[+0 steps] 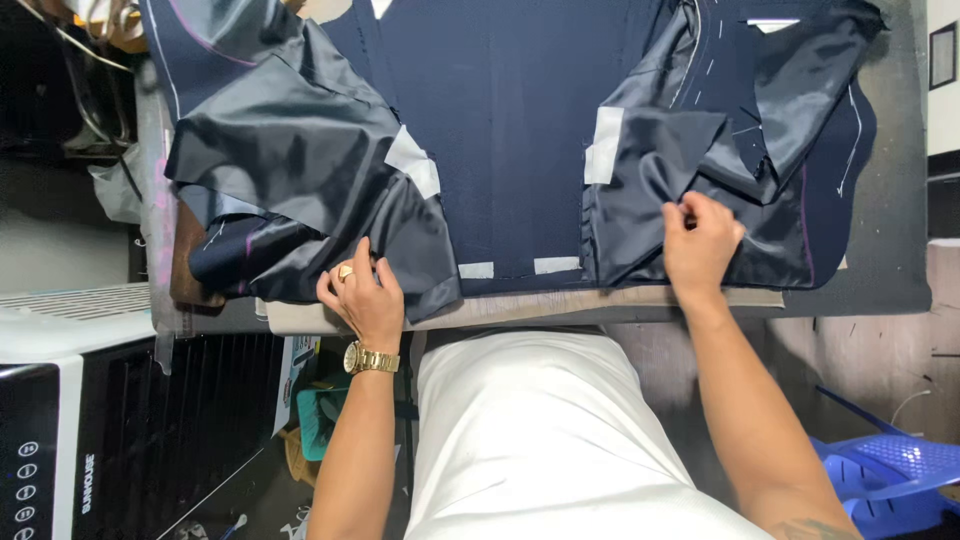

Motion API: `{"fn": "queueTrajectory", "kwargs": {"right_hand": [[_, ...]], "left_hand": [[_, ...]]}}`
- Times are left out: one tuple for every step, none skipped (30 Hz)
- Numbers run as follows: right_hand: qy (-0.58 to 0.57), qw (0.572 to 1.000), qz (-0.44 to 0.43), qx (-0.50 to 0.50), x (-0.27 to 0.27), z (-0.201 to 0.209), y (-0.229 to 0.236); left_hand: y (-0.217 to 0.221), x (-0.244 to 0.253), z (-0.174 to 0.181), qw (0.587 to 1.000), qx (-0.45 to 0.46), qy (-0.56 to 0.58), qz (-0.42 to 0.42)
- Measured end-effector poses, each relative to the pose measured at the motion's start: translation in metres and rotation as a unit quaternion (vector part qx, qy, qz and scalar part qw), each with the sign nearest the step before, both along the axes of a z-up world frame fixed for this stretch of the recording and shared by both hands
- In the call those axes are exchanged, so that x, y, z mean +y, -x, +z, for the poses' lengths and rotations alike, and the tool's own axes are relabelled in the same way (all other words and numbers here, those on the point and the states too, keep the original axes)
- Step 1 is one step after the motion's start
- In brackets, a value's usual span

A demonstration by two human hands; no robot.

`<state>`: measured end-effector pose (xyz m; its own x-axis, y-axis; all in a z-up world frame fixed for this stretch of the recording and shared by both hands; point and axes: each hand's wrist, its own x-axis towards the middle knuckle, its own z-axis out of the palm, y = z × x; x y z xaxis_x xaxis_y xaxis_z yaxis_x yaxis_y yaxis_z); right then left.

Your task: The person irons pieces of a dark blue suit jacket on a workbench and places wooden blocks on the fabric.

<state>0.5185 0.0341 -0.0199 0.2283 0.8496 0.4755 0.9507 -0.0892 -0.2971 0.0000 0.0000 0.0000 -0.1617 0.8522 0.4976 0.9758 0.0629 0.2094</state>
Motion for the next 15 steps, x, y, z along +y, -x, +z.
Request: {"fn": "queueTrajectory", "kwargs": {"right_hand": [[0.002, 1.0, -0.003, -0.001, 0.002, 0.004, -0.005], [0.013, 0.996, -0.016, 0.09, 0.004, 0.009, -0.01], [0.023, 0.983, -0.031, 0.18, 0.005, 0.014, -0.016], [0.024, 0.983, -0.035, 0.178, 0.005, 0.016, -0.019], [0.032, 0.979, -0.045, 0.195, 0.004, 0.018, -0.023], [0.039, 0.975, -0.055, 0.212, 0.002, 0.02, -0.028], [0.041, 0.975, -0.062, 0.209, -0.001, 0.017, -0.028], [0.052, 0.974, -0.063, 0.211, -0.004, 0.015, -0.028], [0.063, 0.973, -0.061, 0.213, -0.003, 0.012, -0.028], [0.064, 0.973, -0.066, 0.211, -0.007, 0.012, -0.028], [0.063, 0.973, -0.057, 0.214, -0.009, 0.011, -0.025], [0.061, 0.973, -0.047, 0.218, -0.01, 0.01, -0.023], [0.062, 0.973, -0.046, 0.219, -0.011, 0.019, -0.018], [0.054, 0.981, -0.041, 0.18, -0.012, 0.028, -0.013], [0.046, 0.988, -0.034, 0.142, -0.012, 0.037, -0.007]], "left_hand": [[-0.003, 0.001, 0.007, 1.0, -0.001, 0.002, -0.003], [-0.005, 0.002, 0.014, 1.0, -0.013, -0.008, -0.003], [-0.009, 0.003, 0.02, 0.999, -0.025, -0.019, -0.003], [-0.009, 0.004, 0.021, 0.999, -0.028, -0.016, -0.007], [-0.009, 0.005, 0.022, 0.999, -0.031, -0.008, 0.003], [-0.01, 0.005, 0.022, 0.999, -0.034, 0.0, 0.014], [-0.006, 0.005, 0.014, 0.999, -0.037, 0.003, 0.007], [-0.002, 0.006, 0.006, 0.999, -0.03, 0.013, 0.012], [0.002, 0.007, -0.002, 0.999, -0.021, 0.021, 0.02], [-0.001, 0.008, -0.002, 0.999, -0.023, 0.024, 0.015], [-0.001, 0.009, 0.0, 0.999, -0.031, 0.028, 0.02], [-0.001, 0.01, 0.001, 0.998, -0.039, 0.032, 0.026], [-0.004, 0.011, 0.007, 0.998, -0.037, 0.032, 0.026], [-0.006, 0.012, 0.012, 0.997, -0.045, 0.052, 0.019], [-0.008, 0.013, 0.019, 0.996, -0.052, 0.072, 0.013]]}}
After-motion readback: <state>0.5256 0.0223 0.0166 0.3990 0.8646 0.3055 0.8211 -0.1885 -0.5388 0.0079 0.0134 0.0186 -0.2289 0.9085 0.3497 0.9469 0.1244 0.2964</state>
